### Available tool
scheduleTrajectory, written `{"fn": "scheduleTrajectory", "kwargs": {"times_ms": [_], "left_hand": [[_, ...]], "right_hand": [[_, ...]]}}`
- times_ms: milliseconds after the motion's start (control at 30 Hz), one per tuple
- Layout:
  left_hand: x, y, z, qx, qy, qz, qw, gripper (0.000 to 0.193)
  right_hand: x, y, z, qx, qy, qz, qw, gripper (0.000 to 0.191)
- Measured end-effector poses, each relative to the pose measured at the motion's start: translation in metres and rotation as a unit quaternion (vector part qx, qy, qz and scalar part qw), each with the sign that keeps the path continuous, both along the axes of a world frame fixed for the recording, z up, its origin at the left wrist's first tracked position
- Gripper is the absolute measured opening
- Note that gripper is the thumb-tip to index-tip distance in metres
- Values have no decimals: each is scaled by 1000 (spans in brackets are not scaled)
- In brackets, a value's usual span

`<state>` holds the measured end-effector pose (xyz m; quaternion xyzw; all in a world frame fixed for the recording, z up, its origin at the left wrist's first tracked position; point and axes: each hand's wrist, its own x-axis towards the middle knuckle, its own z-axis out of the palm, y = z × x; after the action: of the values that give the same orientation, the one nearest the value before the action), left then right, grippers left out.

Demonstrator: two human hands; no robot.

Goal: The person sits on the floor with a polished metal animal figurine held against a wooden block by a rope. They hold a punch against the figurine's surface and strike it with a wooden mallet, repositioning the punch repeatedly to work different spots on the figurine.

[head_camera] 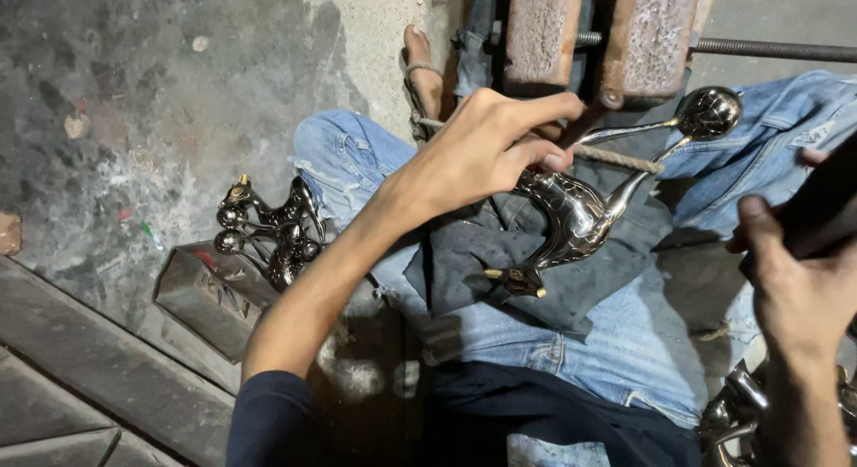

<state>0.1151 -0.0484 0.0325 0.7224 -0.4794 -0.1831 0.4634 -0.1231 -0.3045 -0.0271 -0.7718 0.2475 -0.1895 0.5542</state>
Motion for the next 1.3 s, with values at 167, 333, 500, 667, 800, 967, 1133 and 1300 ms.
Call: {"fn": "scheduleTrajectory", "kwargs": {"times_ms": [167, 333, 500, 667, 800, 967, 1133, 1300], "left_hand": [[0, 0, 0, -7, -27, -26, 999, 38], [1, -2, 1, 6, -39, -29, 999, 37], [-2, -1, 0, -12, -62, -30, 998, 39], [-8, 0, -5, 1, -78, -13, 997, 41], [-10, 2, -10, -8, -99, -6, 995, 47], [-17, 5, -20, -26, -104, 35, 994, 39], [-36, 9, -27, -85, -95, 130, 983, 49], [-57, 7, -31, -50, -115, 241, 962, 39]], "right_hand": [[15, -19, 12, -79, 7, 67, 995, 41], [37, -27, 32, -211, -14, 114, 971, 43], [54, -25, 50, -390, -9, 204, 898, 46], [59, -27, 45, -276, -13, 186, 943, 50], [54, -34, 32, -268, -22, 186, 945, 44], [56, -37, 36, -274, -15, 200, 941, 36], [83, -29, 69, -299, -31, 243, 923, 38], [116, -27, 103, -464, -87, 305, 827, 51]]}}
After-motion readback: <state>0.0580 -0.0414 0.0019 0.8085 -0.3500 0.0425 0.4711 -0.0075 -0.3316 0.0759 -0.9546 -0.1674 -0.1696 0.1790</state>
